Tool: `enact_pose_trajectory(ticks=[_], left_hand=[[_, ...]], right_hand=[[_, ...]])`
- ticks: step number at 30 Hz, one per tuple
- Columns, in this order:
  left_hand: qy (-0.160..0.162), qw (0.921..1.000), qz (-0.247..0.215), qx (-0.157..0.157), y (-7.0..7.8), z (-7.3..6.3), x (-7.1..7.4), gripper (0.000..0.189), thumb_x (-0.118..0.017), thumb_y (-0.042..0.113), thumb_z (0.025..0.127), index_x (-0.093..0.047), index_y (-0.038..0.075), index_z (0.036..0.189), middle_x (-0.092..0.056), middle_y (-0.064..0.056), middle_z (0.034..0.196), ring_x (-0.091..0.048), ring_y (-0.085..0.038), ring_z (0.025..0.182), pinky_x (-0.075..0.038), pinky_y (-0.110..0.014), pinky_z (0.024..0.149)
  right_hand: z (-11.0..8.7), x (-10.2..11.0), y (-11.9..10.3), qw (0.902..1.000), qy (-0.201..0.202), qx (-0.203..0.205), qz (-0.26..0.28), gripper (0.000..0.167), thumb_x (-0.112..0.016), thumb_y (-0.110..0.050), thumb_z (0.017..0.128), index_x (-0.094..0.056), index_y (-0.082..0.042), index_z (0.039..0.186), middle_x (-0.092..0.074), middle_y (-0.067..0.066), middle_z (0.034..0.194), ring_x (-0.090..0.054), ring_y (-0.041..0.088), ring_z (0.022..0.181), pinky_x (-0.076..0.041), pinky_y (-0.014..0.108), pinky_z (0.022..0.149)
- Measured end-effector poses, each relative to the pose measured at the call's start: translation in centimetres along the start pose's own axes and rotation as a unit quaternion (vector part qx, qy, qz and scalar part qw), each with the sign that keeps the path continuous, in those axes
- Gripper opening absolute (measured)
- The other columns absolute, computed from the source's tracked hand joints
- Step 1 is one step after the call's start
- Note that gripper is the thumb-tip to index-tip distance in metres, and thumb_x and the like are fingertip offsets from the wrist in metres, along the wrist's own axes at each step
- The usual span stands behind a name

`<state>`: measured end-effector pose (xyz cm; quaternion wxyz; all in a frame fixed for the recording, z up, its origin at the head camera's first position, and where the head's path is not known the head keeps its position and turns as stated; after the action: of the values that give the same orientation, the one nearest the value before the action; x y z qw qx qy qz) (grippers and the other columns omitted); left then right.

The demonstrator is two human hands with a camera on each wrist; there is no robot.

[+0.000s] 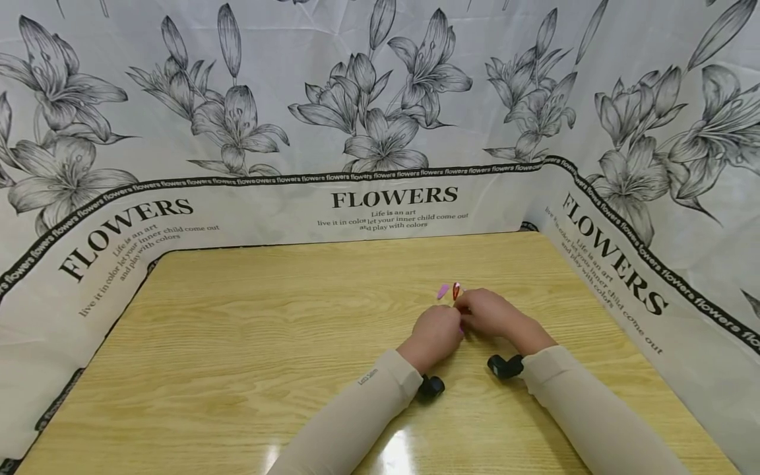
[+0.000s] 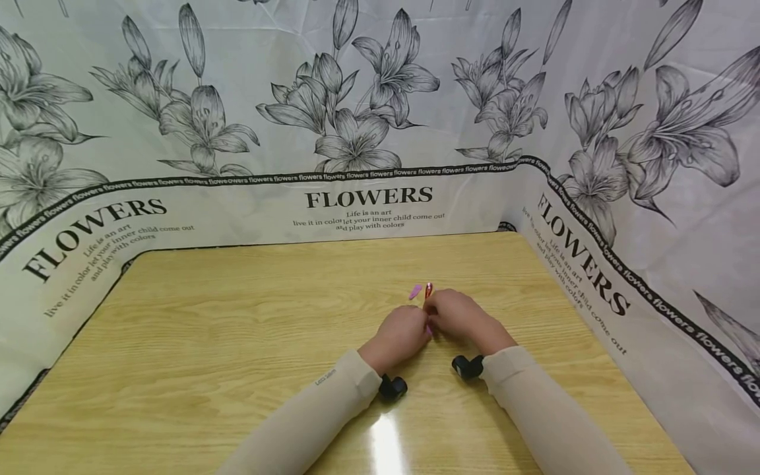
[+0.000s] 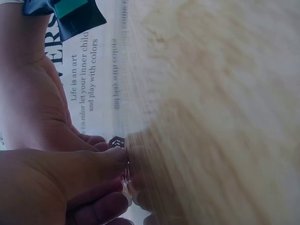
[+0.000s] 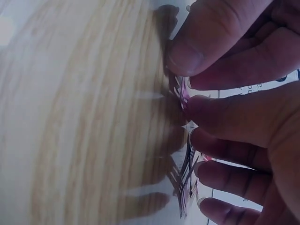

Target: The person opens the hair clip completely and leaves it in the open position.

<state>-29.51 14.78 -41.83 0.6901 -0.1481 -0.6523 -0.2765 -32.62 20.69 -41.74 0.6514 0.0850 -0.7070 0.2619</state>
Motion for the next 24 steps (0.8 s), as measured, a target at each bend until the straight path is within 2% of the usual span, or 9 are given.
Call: enact_pose_trajectory(ticks=[8,13,21,24], left_hand=[[0.011,0.9998,0.015,-0.003,0.0,0.0,0.2,0.024,-0.06,0.02,0.092,-0.062,0.014,0.069,-0.064,0.002,0.071,-0.058,-0.011,0.061,-0.047,-0.025,0.054],[0.021,0.9997,0.015,-0.004,-0.1,0.0,0.2,0.026,-0.056,0.02,0.095,-0.062,0.014,0.07,-0.064,0.001,0.07,-0.059,-0.012,0.06,-0.047,-0.026,0.051],[0.016,0.9977,-0.065,0.011,-0.8,0.2,0.1,0.036,-0.051,0.022,0.1,-0.054,0.015,0.064,-0.062,0.001,0.071,-0.055,-0.012,0.06,-0.045,-0.027,0.055],[0.019,0.9969,-0.075,0.015,-0.9,0.2,0.0,0.04,-0.051,0.025,0.1,-0.052,0.015,0.061,-0.06,0.001,0.067,-0.052,-0.012,0.057,-0.043,-0.027,0.053]], right_hand=[[-0.2,0.2,1.0,0.9974,0.0,-0.036,0.062,0.011,-0.059,-0.009,0.093,-0.071,-0.01,0.093,-0.068,0.002,0.089,-0.058,0.013,0.079,-0.048,0.035,0.074],[-0.4,0.5,1.6,0.9949,0.003,-0.045,0.091,0.009,-0.06,-0.01,0.092,-0.069,-0.012,0.091,-0.067,0.001,0.087,-0.057,0.014,0.079,-0.047,0.035,0.076],[-0.6,0.5,2.2,0.9891,-0.008,-0.058,0.135,0.008,-0.06,-0.011,0.091,-0.067,-0.009,0.088,-0.064,0.001,0.082,-0.052,0.014,0.075,-0.041,0.031,0.073],[-0.9,0.4,2.4,0.9849,-0.011,-0.064,0.161,0.009,-0.059,-0.011,0.093,-0.066,-0.007,0.088,-0.064,0.003,0.082,-0.051,0.014,0.074,-0.041,0.031,0.072]])
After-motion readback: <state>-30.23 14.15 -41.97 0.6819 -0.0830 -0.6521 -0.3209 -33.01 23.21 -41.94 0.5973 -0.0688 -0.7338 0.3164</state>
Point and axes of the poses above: each hand's wrist, its own z-axis towards the middle knuckle, its own x-axis out of the back of the hand, y = z × x, the point moved 9 cm from there along z, towards the middle knuckle
